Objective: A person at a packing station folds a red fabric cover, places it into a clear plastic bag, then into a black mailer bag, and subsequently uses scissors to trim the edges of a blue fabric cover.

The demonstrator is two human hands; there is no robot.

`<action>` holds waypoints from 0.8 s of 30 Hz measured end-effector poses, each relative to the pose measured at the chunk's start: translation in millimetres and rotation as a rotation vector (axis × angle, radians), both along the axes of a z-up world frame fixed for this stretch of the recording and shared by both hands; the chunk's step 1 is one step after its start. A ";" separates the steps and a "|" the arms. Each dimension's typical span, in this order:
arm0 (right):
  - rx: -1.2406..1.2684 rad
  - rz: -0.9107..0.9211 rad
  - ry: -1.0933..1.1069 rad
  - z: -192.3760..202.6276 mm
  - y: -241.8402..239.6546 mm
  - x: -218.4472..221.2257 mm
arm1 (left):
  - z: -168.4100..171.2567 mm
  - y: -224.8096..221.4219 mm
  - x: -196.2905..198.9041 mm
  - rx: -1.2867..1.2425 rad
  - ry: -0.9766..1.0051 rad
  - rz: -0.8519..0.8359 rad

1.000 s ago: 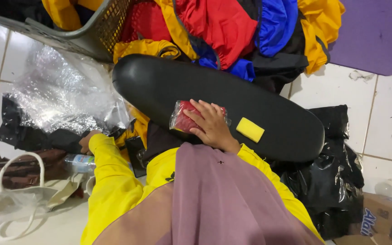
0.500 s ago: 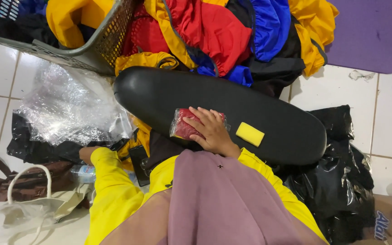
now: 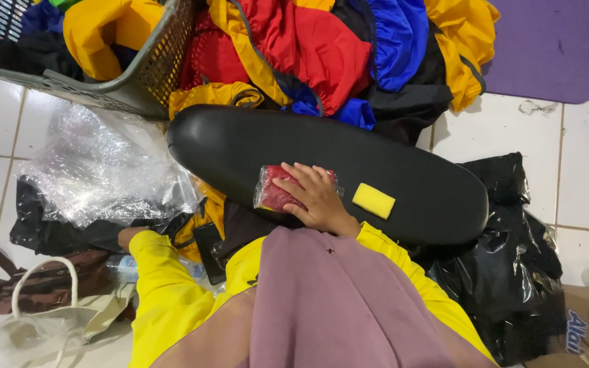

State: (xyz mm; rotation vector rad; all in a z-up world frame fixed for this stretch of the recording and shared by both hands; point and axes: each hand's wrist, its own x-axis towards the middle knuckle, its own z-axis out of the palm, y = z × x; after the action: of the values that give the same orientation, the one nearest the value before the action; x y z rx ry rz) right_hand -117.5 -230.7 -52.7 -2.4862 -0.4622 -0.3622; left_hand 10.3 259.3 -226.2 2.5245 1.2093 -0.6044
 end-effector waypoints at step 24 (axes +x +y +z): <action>0.065 0.008 0.144 32.7 -3.1 2.0 | 374.9 -108.2 -3.6 -0.816 -0.631 -0.719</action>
State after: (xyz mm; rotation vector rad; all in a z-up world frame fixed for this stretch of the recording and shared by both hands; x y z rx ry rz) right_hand -115.5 -233.8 -20.0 -2.4263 -0.3946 -0.1905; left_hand 6.8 151.1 148.7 2.0704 -0.1841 -0.2851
